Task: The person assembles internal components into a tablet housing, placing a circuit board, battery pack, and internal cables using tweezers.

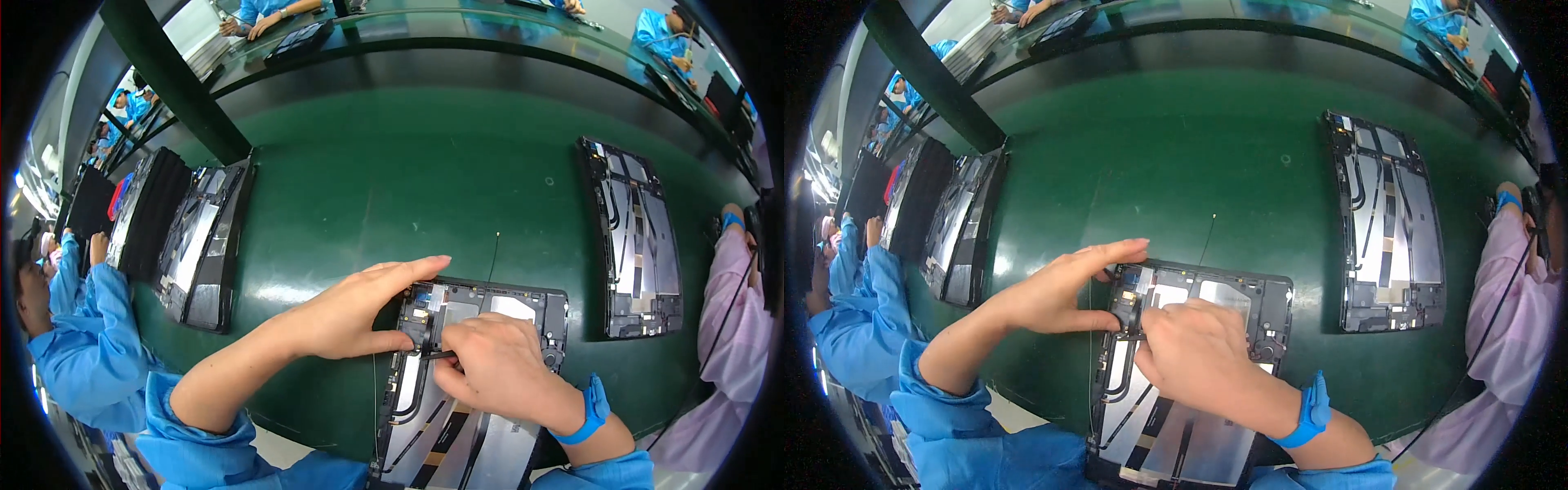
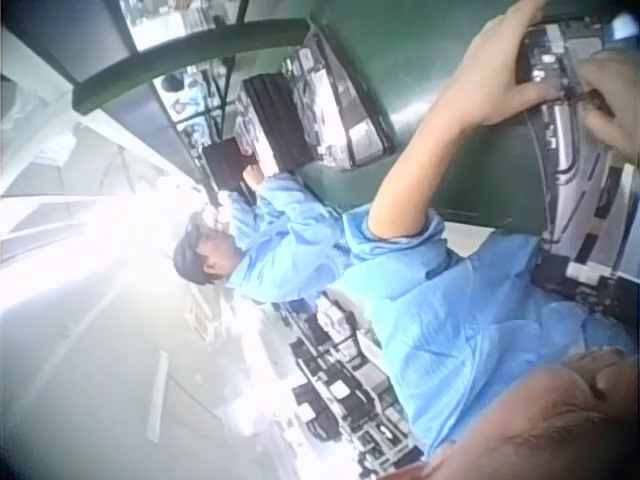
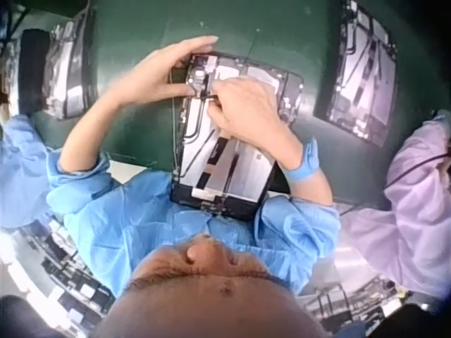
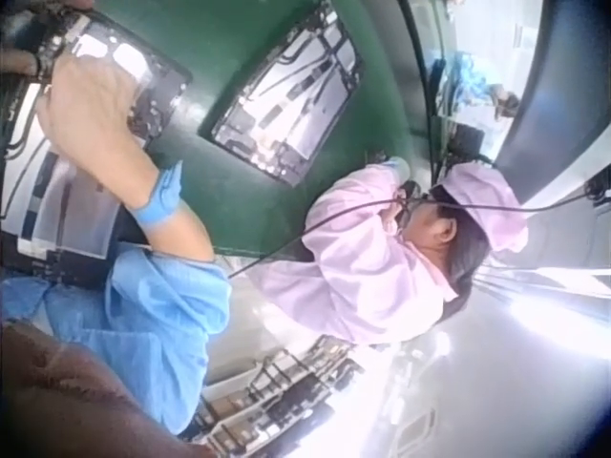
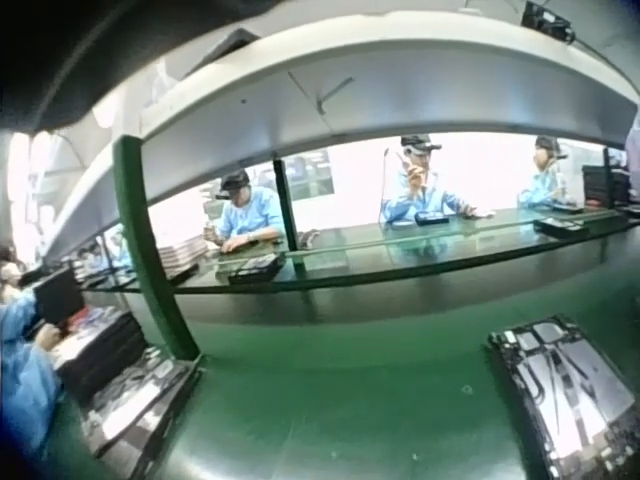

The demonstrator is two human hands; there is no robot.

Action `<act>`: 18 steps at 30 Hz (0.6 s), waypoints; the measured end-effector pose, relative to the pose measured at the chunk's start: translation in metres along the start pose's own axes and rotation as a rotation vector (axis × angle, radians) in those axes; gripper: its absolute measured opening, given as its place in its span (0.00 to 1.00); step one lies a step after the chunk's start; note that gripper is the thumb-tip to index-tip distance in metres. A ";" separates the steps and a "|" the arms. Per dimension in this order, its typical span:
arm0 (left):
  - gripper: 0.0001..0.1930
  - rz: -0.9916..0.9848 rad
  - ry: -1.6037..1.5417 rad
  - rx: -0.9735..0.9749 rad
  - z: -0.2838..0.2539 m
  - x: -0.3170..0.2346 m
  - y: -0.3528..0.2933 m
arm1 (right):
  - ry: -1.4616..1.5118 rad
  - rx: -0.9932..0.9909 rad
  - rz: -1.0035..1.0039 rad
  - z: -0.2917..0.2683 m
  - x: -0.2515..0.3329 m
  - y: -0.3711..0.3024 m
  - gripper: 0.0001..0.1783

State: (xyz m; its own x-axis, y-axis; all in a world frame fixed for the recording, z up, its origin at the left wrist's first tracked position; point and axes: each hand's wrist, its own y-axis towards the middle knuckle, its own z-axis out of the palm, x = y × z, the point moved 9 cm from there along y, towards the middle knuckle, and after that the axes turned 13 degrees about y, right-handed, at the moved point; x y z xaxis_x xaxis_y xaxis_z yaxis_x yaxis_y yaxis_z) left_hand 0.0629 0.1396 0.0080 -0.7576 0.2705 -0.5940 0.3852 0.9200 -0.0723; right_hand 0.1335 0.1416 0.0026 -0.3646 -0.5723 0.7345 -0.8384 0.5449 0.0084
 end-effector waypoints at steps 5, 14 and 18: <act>0.39 0.015 0.115 0.068 0.000 -0.012 0.012 | -0.021 -0.020 -0.017 -0.004 -0.001 -0.002 0.07; 0.30 0.052 0.722 0.134 0.009 -0.043 0.024 | -0.053 0.070 0.006 -0.002 0.001 0.001 0.08; 0.30 -0.031 0.729 0.141 0.008 -0.043 0.025 | -0.001 -0.054 0.029 -0.027 0.005 -0.009 0.09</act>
State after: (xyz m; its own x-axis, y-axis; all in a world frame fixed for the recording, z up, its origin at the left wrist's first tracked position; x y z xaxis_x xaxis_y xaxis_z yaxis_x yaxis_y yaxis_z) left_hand 0.1087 0.1484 0.0253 -0.9080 0.4095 0.0888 0.3845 0.8985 -0.2116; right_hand 0.1502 0.1506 0.0241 -0.3890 -0.5566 0.7341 -0.8044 0.5936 0.0238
